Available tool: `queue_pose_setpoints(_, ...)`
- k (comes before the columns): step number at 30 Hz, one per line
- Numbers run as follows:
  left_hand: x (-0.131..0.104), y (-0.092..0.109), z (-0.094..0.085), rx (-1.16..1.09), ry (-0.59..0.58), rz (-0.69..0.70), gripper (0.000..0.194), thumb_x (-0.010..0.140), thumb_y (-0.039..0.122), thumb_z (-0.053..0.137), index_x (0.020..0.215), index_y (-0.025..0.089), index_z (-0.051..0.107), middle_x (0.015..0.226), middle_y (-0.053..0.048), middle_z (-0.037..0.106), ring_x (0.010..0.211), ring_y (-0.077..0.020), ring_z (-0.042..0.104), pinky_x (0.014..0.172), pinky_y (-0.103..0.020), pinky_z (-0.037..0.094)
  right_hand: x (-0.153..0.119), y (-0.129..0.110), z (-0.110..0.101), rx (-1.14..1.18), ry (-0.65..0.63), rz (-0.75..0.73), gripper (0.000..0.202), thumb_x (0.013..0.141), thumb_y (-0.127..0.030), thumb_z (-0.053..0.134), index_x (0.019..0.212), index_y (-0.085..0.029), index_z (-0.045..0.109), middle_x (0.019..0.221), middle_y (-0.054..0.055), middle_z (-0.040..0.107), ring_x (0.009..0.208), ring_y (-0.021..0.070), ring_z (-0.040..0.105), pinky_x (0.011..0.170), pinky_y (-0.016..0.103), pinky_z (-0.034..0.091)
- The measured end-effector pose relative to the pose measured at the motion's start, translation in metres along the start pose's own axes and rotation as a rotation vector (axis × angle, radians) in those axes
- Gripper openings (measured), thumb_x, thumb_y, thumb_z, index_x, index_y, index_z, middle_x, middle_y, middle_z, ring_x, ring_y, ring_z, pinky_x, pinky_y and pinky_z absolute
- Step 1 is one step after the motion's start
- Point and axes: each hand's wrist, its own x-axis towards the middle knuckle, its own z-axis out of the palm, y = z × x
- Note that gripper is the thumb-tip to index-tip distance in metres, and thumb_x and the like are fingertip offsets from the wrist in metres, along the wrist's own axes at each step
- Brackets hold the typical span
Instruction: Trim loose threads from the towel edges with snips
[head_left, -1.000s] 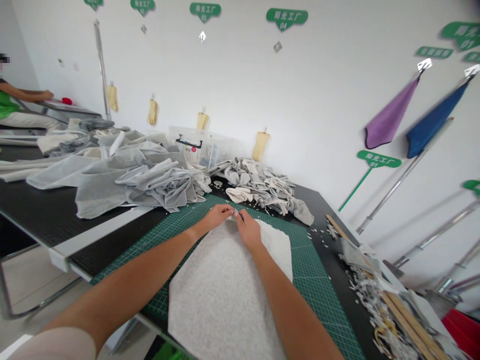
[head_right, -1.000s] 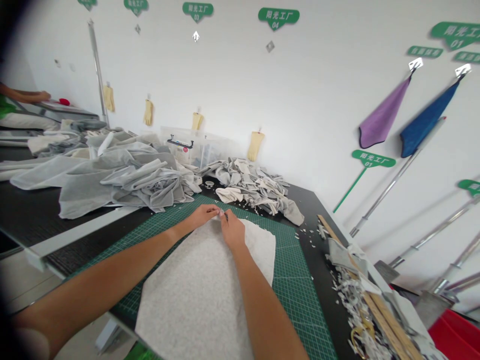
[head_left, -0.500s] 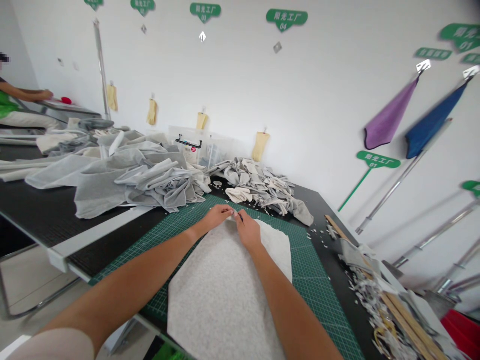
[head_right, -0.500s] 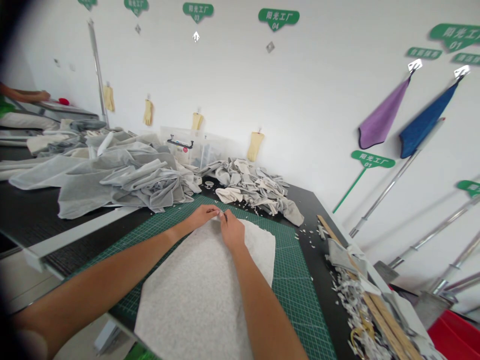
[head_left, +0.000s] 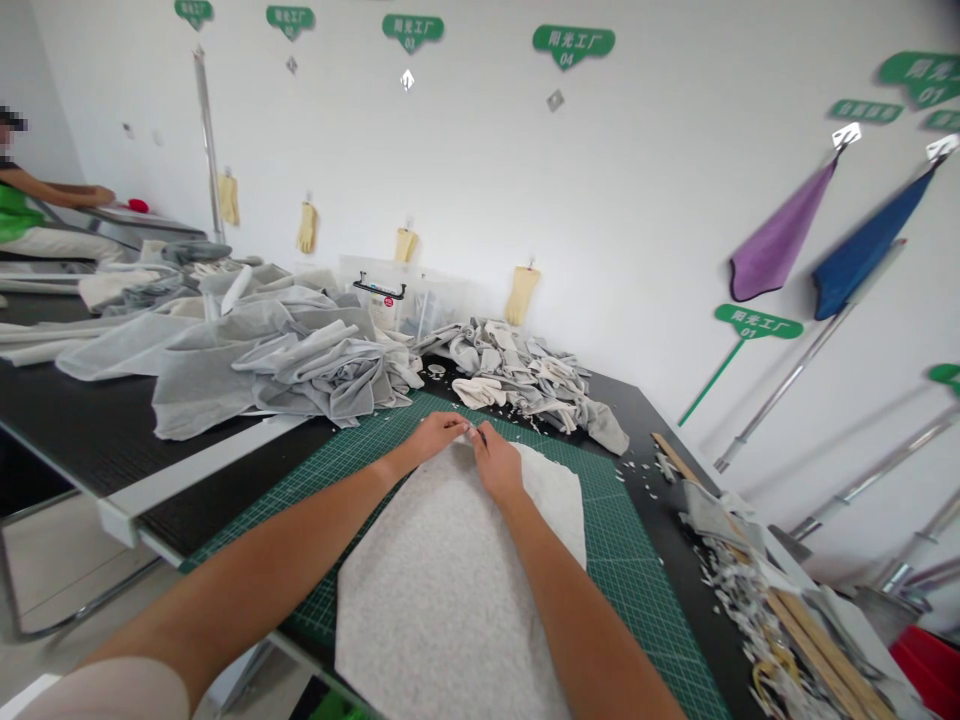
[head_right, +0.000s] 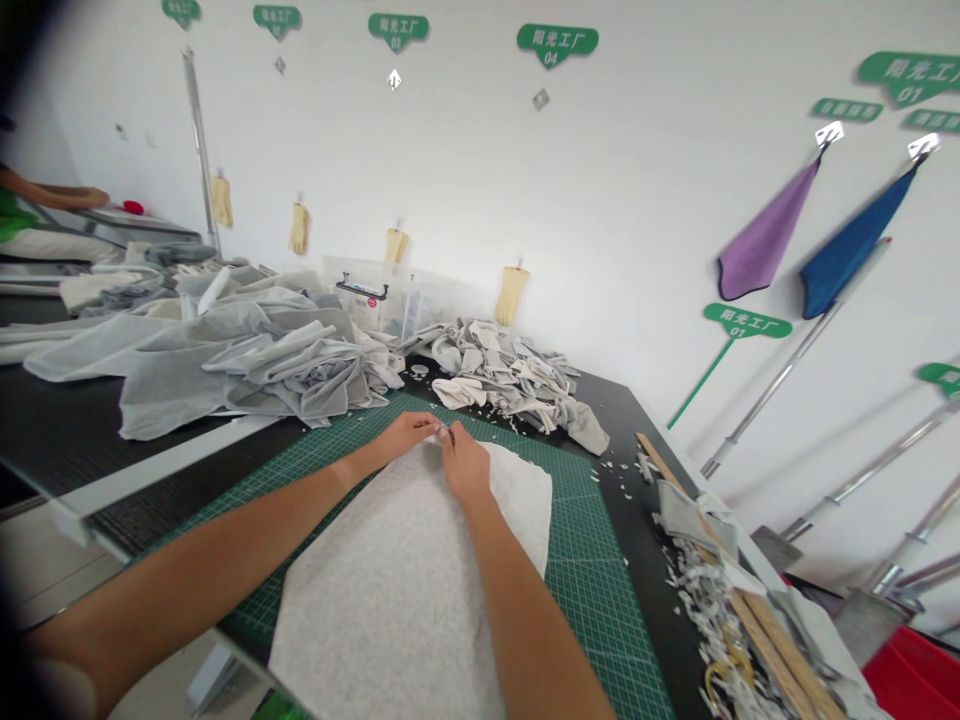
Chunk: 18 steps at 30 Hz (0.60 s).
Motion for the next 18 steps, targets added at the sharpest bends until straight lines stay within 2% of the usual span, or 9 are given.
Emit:
queue_pose_setpoints(7,0.001,-0.003,0.001,-0.006,-0.004,0.008,0.039,0.086,0.047,0.057,0.094,0.014,0.075,0.087,-0.007,0.074,0.08,-0.018,0.065,0.077,-0.028,0.05,-0.001,0.0,0.001,0.017,0.007,0.002,0.039,0.105,-0.048,0.023,0.099,-0.026,0.055,0.085,0.001,0.066,0.073,0.0177,0.057,0.061,0.026,0.025)
queue_pose_setpoints(18,-0.002,0.004,0.001,0.099,0.072,-0.009,0.038,0.086,0.047,0.055,0.098,0.016,0.075,0.086,-0.005,0.074,0.078,-0.0183,0.065,0.072,-0.027,0.049,0.005,0.012,0.004,0.33,0.136,0.171,0.045,0.099,-0.059,0.025,0.088,-0.026,0.055,0.081,0.0,0.063,0.077,0.0199,0.058,0.067,0.027,0.038)
